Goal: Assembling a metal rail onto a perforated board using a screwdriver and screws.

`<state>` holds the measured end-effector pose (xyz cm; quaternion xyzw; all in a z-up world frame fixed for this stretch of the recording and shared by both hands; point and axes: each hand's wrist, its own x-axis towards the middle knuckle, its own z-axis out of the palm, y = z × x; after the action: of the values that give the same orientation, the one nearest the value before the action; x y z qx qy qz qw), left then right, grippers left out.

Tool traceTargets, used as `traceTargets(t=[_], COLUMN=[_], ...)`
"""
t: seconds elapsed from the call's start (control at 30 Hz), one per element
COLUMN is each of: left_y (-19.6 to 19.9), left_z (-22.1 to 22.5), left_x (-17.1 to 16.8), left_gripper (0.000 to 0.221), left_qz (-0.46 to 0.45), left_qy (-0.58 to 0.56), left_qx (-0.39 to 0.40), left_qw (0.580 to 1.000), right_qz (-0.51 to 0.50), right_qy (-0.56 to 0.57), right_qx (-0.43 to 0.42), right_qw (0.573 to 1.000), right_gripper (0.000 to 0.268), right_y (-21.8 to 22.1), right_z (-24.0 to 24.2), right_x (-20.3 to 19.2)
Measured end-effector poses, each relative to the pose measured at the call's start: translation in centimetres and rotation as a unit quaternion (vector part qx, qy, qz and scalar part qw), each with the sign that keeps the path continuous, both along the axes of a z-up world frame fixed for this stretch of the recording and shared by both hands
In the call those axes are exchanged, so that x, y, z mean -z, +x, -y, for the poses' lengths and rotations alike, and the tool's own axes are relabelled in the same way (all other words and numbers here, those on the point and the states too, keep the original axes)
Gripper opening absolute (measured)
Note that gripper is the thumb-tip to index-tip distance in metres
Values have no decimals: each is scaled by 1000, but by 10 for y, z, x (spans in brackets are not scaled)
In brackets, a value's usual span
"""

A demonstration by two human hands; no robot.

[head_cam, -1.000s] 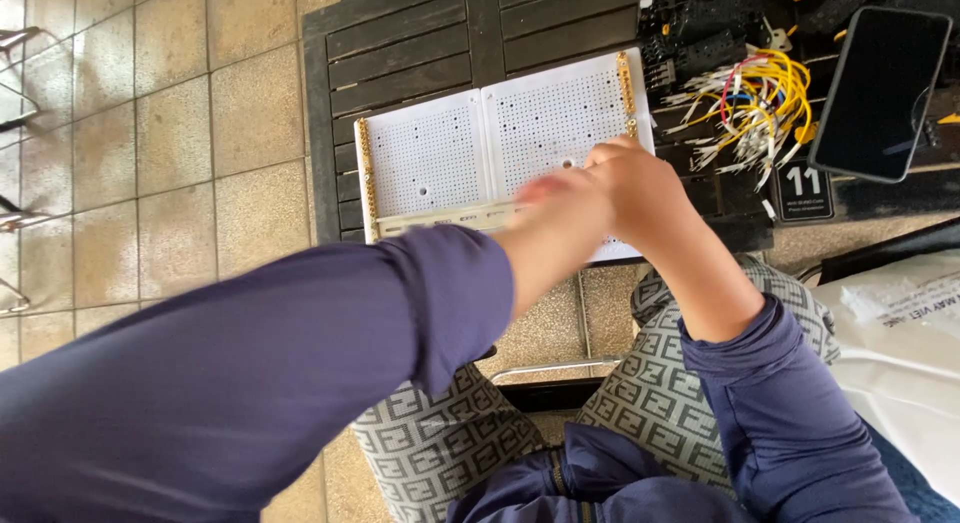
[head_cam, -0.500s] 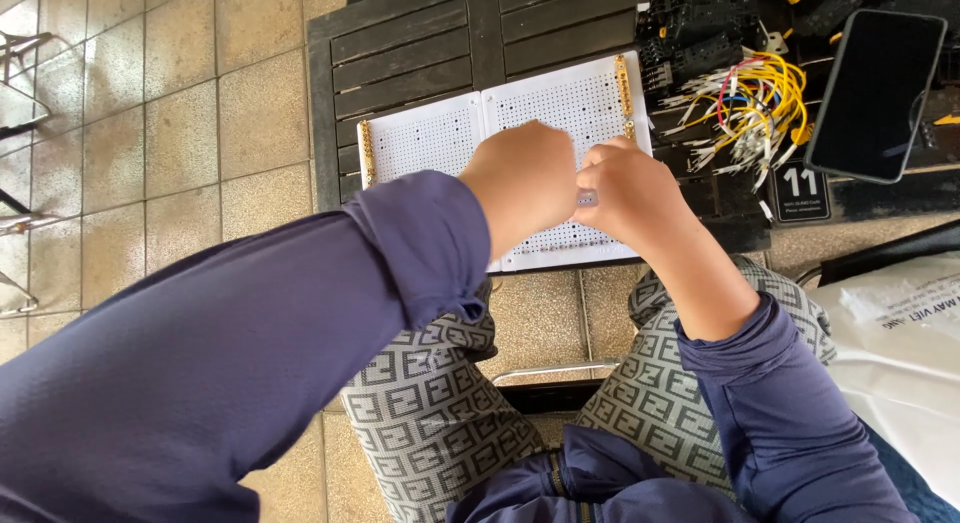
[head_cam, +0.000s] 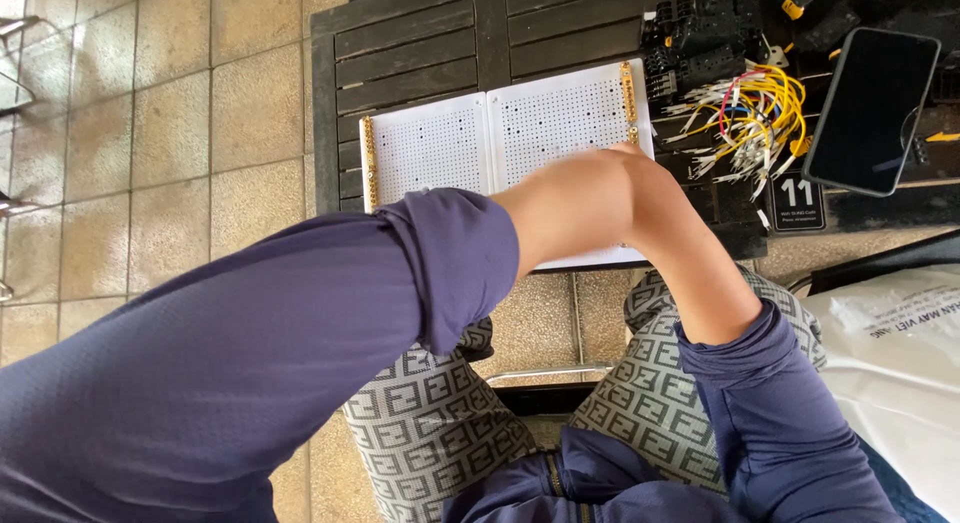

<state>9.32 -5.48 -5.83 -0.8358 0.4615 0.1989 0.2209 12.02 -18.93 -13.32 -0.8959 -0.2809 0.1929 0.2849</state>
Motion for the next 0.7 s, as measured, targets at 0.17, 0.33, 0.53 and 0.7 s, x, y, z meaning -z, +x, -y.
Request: traceTargets(t=[0.17, 0.33, 0.53, 0.7], left_y=[-3, -9, -20, -22], left_z=[-13, -13, -15, -21], left_x=[-56, -17, -49, -61], left_gripper=[15, 15, 36, 27], left_qz=[0, 28, 136, 210], left_qy=[-86, 15, 53, -91], left_qx=[-335, -137, 337, 233], left_qw=[938, 990, 930, 945], right_qz=[79, 77, 49, 58], right_qy=[-42, -22, 12, 33], right_qx=[-37, -39, -89, -90], right_qw=[995, 996, 995, 994], right_gripper=[13, 18, 30, 45], right_y=[-19, -5, 5, 8], right_z=[-15, -9, -3, -5], right_x=[-65, -24, -19, -21])
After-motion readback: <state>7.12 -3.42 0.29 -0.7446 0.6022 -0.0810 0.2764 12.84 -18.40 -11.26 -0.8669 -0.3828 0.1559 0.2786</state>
